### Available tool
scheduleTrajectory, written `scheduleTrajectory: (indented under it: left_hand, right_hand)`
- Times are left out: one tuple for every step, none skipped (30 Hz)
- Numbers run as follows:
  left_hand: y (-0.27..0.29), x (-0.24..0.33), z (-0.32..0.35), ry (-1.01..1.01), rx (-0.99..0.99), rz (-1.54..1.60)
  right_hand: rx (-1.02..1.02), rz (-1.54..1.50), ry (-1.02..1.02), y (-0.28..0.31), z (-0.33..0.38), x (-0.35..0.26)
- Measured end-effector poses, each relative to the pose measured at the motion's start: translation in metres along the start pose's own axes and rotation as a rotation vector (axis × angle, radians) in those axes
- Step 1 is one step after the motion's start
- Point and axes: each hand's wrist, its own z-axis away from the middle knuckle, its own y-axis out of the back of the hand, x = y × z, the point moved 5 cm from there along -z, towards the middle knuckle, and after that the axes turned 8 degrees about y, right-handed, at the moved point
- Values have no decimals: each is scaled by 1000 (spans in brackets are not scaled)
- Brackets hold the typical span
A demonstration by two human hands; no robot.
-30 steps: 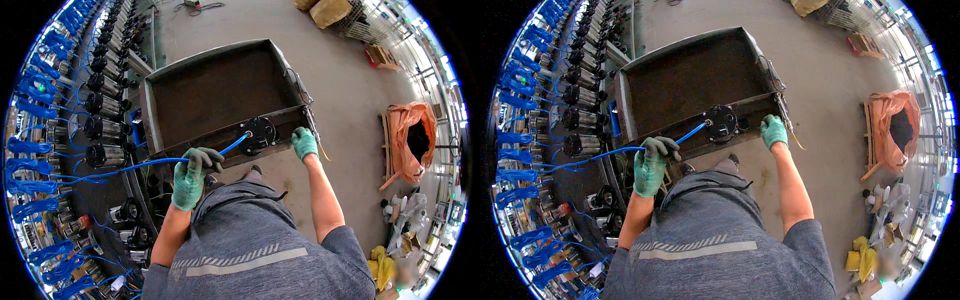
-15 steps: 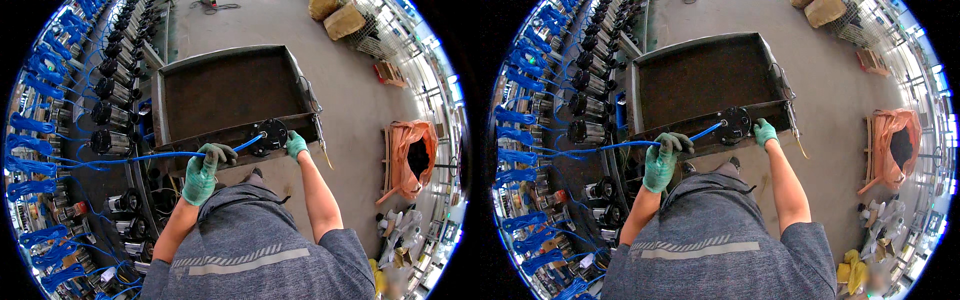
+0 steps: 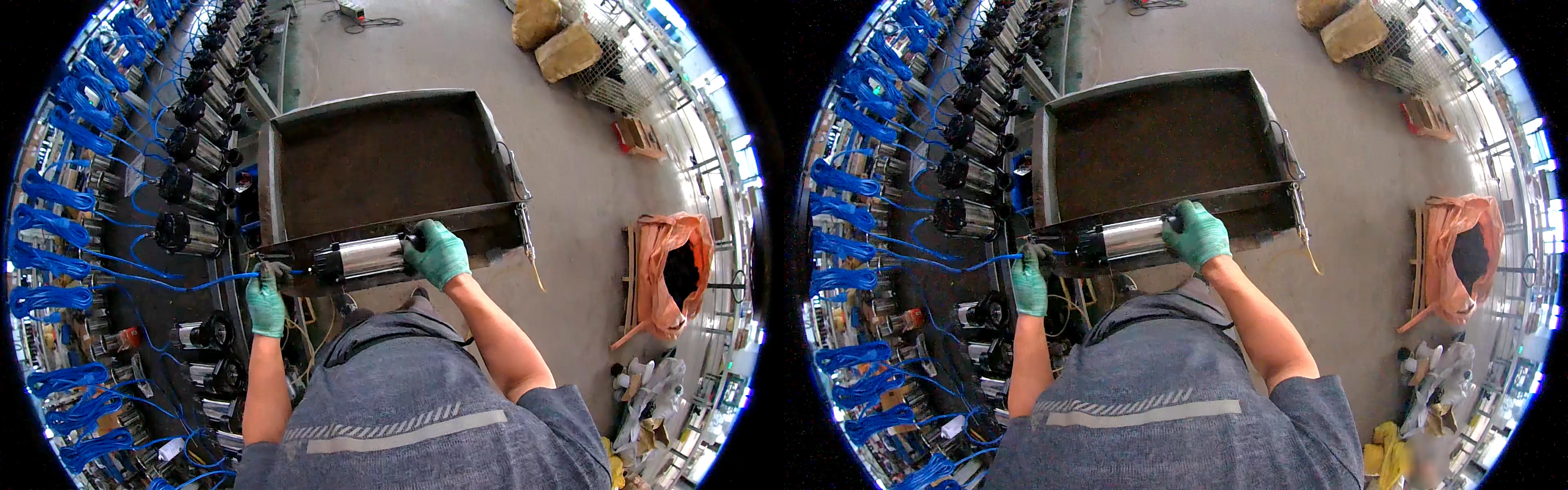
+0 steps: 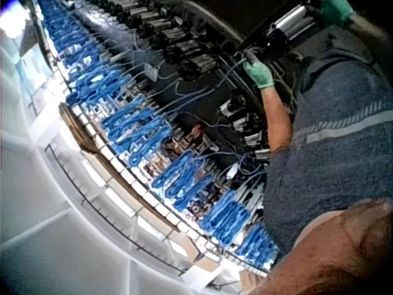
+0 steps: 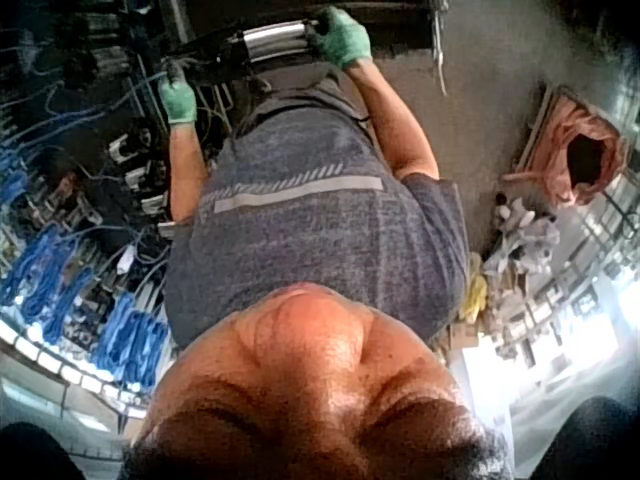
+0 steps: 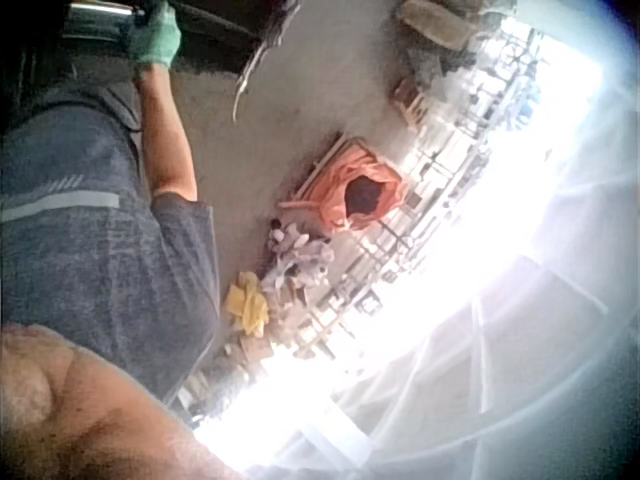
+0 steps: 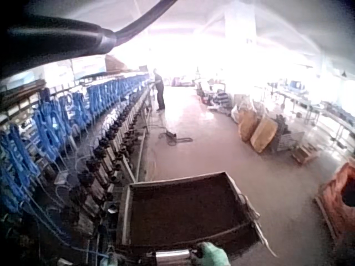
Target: The person repeatedly picks up a cylindrical pump from a metal tray, connects a blue hose to it, and places it back into the tray. The person repeats this cycle multiple times, handling the pump and hose with gloved hands.
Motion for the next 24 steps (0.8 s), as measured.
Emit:
scheduleTrajectory:
  left_hand:
    - [1,6,2,48,-3,76]
    - [0,18,4,47,-63,143]
    - [-5,38,10,42,-102,210]
    - [-14,62,18,36,-142,274]
    - [-22,79,25,29,-181,340]
    - [-30,86,29,8,-258,410]
    - [-48,93,35,22,-335,405]
    - [-71,98,39,35,-411,400]
    - [-95,102,43,53,-488,389]
    - [-113,94,44,110,-463,414]
    - [-133,91,43,180,-481,490]
    - [-148,88,44,248,-481,566]
    - [-153,90,43,261,-496,607]
    - [-156,91,43,274,-510,649]
    - [-156,93,41,283,-521,688]
    - [-155,88,38,289,-532,688]
    - [-155,89,35,280,-526,668]
    - [-158,90,33,276,-528,651]
    - [-160,90,32,271,-529,635]
    - [-161,90,34,268,-531,639]
    - [-159,88,37,262,-523,643]
    - [-156,87,39,253,-511,647]
    - [-155,86,39,239,-516,626]
    - [-152,84,39,222,-510,611]
  right_hand:
    - [16,-33,2,2,1,5]
    - [26,-92,-24,6,3,16]
    - [36,-149,-54,11,6,31]
    - [67,-145,-78,13,10,48]
    - [88,-129,-35,15,12,68]
    - [129,-132,-45,13,17,94]
    - [167,-137,-50,10,19,117]
    - [151,-48,-51,5,17,136]
    - [132,35,-58,-1,15,153]
    - [114,121,-68,-9,17,167]
    - [107,139,-101,-19,20,182]
    - [95,156,-122,-26,19,185]
    - [83,172,-145,-30,19,190]
    - [131,140,-148,-29,22,194]
    - [114,138,-154,-29,22,193]
    - [98,137,-159,-28,23,191]
    - [81,136,-165,-29,22,190]
    - [89,130,-175,-26,20,188]
    - [82,141,-184,-25,22,192]
    - [75,152,-192,-26,24,197]
    - [62,158,-191,-27,23,191]
    - [34,146,-204,-27,21,186]
    - [23,158,-206,-25,20,181]
    - [5,172,-197,-21,18,174]
